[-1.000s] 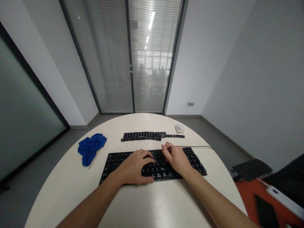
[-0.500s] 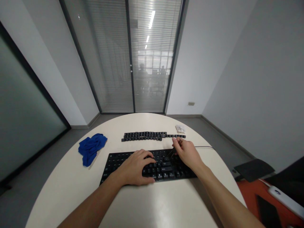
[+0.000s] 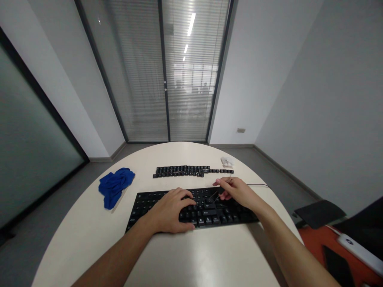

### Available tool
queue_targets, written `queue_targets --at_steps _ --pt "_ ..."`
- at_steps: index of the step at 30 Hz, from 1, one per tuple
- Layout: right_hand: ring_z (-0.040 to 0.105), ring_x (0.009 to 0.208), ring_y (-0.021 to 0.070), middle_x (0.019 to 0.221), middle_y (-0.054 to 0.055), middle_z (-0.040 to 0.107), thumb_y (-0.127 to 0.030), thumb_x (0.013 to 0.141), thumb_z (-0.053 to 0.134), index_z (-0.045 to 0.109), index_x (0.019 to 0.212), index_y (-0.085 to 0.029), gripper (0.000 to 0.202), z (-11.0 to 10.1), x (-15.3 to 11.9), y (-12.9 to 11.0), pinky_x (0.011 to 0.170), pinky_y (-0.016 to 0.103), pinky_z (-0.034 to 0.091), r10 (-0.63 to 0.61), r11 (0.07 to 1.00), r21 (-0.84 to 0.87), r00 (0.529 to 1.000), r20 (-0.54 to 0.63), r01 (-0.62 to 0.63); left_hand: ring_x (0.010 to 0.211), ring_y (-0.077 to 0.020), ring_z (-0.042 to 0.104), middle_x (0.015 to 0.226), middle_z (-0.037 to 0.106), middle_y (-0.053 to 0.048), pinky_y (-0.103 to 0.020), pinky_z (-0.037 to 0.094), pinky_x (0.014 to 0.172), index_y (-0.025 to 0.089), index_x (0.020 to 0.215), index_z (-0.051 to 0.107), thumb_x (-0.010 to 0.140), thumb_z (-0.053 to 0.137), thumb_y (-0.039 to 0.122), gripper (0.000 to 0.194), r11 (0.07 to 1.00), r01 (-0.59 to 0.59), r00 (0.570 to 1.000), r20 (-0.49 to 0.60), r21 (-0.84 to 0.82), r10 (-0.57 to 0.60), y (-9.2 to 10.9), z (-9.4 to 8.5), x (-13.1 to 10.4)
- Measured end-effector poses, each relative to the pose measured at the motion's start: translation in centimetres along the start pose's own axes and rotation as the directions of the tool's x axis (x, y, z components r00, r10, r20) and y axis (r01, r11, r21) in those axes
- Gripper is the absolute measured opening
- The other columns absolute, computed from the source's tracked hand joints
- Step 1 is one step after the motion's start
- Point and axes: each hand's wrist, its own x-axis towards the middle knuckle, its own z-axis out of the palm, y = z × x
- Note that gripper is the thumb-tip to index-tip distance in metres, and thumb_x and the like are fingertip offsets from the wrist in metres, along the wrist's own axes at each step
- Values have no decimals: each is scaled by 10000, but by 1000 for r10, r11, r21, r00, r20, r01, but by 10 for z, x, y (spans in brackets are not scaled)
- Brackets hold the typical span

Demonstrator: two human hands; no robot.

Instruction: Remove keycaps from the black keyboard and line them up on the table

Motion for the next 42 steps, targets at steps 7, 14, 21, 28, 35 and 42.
queue_targets --at_steps 7,14,21,28,35,42 --pt "596 511 128 551 -16 590 -660 886 505 702 939 -128 570 -8 -3 2 531 237 477 -92 996 -15 992 87 93 1142 -298 530 1275 567 -82 -460 424 1013 249 1223 621 688 801 452 600 1000 5 1000 7 12 -5 1 0 0" --pt "630 613 140 703 37 673 -651 881 520 646 908 -140 528 -15 -6 4 591 258 508 -108 994 10 976 187 108 1141 -301 534 1273 567 -80 -471 425 1011 260 1227 617 685 800 451 603 1000 5 1000 1 2 -5 -1 2 -1" --pt "638 712 149 770 44 684 -634 920 452 681 971 -144 544 -27 -7 7 681 278 507 -107 991 -52 972 211 121 1139 -299 534 1268 571 -82 -469 429 1010 251 1217 623 685 804 448 596 1000 10 1000 13 3 -10 1 -1 0" --pt "656 721 157 847 83 723 -627 917 472 648 1014 -137 530 -31 -1 17 572 231 452 -111 990 -56 963 244 128 1149 -297 531 1272 570 -85 -465 424 1019 251 1222 621 686 805 449 600 1000 7 1000 7 3 -7 0 -1 -1" --pt "660 716 157 870 96 733 -645 905 485 616 989 -137 531 -33 -1 19 536 220 419 -113 991 -41 966 232 126 1153 -301 530 1280 565 -77 -472 425 1015 261 1231 616 683 801 453 609 1000 6 1000 5 -6 -6 -1 0 -1" --pt "645 722 163 837 71 723 -612 875 570 610 982 -145 481 -28 -6 11 637 272 488 -165 984 -22 959 231 174 1148 -302 532 1277 567 -84 -471 425 1013 252 1226 618 690 798 450 600 1000 4 1000 4 -4 -4 0 0 0"
